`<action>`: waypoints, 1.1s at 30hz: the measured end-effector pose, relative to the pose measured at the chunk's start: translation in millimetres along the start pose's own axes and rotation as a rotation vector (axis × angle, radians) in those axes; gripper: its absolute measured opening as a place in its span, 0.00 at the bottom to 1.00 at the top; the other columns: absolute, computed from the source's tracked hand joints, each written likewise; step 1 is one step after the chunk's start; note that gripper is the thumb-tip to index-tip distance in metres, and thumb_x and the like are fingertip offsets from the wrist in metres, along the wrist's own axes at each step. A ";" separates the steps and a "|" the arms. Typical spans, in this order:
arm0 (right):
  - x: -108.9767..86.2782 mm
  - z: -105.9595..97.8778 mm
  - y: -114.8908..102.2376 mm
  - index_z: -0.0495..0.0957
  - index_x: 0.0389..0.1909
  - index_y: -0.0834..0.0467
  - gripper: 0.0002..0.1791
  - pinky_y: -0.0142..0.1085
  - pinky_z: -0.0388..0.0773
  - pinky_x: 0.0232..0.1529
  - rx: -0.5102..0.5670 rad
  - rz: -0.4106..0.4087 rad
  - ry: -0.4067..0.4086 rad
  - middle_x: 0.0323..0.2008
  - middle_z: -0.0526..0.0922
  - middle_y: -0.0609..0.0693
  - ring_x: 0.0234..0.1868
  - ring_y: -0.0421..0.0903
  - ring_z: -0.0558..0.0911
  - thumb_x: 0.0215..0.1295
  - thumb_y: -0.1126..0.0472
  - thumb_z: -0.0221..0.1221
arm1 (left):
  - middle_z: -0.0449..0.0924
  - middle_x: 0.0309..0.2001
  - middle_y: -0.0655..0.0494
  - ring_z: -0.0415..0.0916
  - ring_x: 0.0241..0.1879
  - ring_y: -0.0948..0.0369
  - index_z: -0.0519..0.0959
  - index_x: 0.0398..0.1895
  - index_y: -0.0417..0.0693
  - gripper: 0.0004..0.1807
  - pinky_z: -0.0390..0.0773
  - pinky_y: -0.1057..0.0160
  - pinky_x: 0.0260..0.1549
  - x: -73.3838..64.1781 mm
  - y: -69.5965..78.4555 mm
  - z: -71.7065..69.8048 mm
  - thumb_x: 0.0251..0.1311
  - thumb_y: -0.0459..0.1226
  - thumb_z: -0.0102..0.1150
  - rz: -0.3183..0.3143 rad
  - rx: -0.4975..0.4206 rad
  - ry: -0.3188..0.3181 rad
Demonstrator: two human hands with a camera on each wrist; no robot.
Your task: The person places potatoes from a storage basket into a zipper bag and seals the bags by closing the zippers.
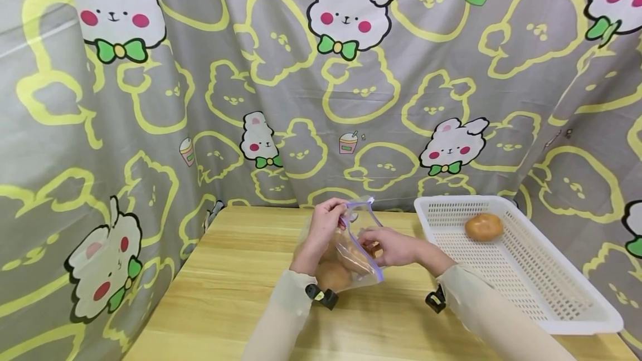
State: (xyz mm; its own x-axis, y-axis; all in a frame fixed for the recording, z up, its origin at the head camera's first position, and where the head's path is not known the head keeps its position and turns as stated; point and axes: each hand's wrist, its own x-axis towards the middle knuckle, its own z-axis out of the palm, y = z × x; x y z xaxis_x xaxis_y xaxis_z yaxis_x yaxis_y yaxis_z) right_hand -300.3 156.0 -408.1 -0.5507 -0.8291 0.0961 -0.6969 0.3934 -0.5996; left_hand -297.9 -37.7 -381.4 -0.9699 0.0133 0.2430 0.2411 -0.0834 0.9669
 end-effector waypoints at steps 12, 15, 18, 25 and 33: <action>5.0 -2.6 -3.4 0.78 0.45 0.57 0.20 0.37 0.79 0.47 0.006 -0.057 0.009 0.43 0.76 0.47 0.46 0.44 0.78 0.51 0.73 0.66 | 0.69 0.19 0.55 0.65 0.14 0.67 0.76 0.38 0.24 0.10 0.69 0.74 0.13 2.1 3.5 3.1 0.62 0.26 0.48 -0.015 -0.030 -0.004; 4.5 -2.8 -1.4 0.78 0.45 0.57 0.19 0.36 0.79 0.47 -0.006 -0.057 0.013 0.43 0.77 0.46 0.46 0.43 0.78 0.51 0.73 0.65 | 0.69 0.19 0.53 0.66 0.13 0.67 0.77 0.38 0.24 0.10 0.70 0.74 0.13 2.4 3.4 2.9 0.61 0.26 0.48 -0.017 -0.034 -0.001; 2.8 -4.3 0.5 0.78 0.46 0.57 0.19 0.37 0.79 0.47 -0.015 -0.060 0.015 0.43 0.78 0.46 0.46 0.43 0.79 0.52 0.74 0.64 | 0.70 0.19 0.52 0.67 0.13 0.67 0.77 0.38 0.24 0.10 0.71 0.74 0.13 3.0 3.1 2.5 0.61 0.26 0.50 -0.004 -0.026 0.003; -6.9 -16.6 -2.5 0.78 0.51 0.61 0.19 0.40 0.78 0.49 -0.009 -0.045 0.042 0.46 0.80 0.51 0.48 0.54 0.79 0.57 0.72 0.62 | 0.70 0.20 0.54 0.69 0.13 0.66 0.79 0.38 0.27 0.10 0.73 0.72 0.14 6.1 0.0 2.2 0.60 0.28 0.53 -0.005 0.037 0.012; -30.7 -41.4 4.1 0.79 0.48 0.63 0.15 0.38 0.81 0.43 0.050 -0.043 0.164 0.45 0.81 0.56 0.45 0.51 0.81 0.59 0.71 0.61 | 0.69 0.19 0.54 0.70 0.12 0.66 0.80 0.37 0.26 0.09 0.74 0.72 0.13 4.9 -2.4 2.3 0.59 0.26 0.54 -0.026 0.056 -0.008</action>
State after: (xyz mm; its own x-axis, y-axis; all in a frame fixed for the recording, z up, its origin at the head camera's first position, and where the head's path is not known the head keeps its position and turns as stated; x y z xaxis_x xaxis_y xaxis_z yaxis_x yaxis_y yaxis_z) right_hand -305.3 199.5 -380.6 -0.5911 -0.7673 0.2487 -0.7003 0.3352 -0.6303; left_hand -303.2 -35.1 -382.3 -0.9756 0.0222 0.2186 0.2180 -0.0269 0.9756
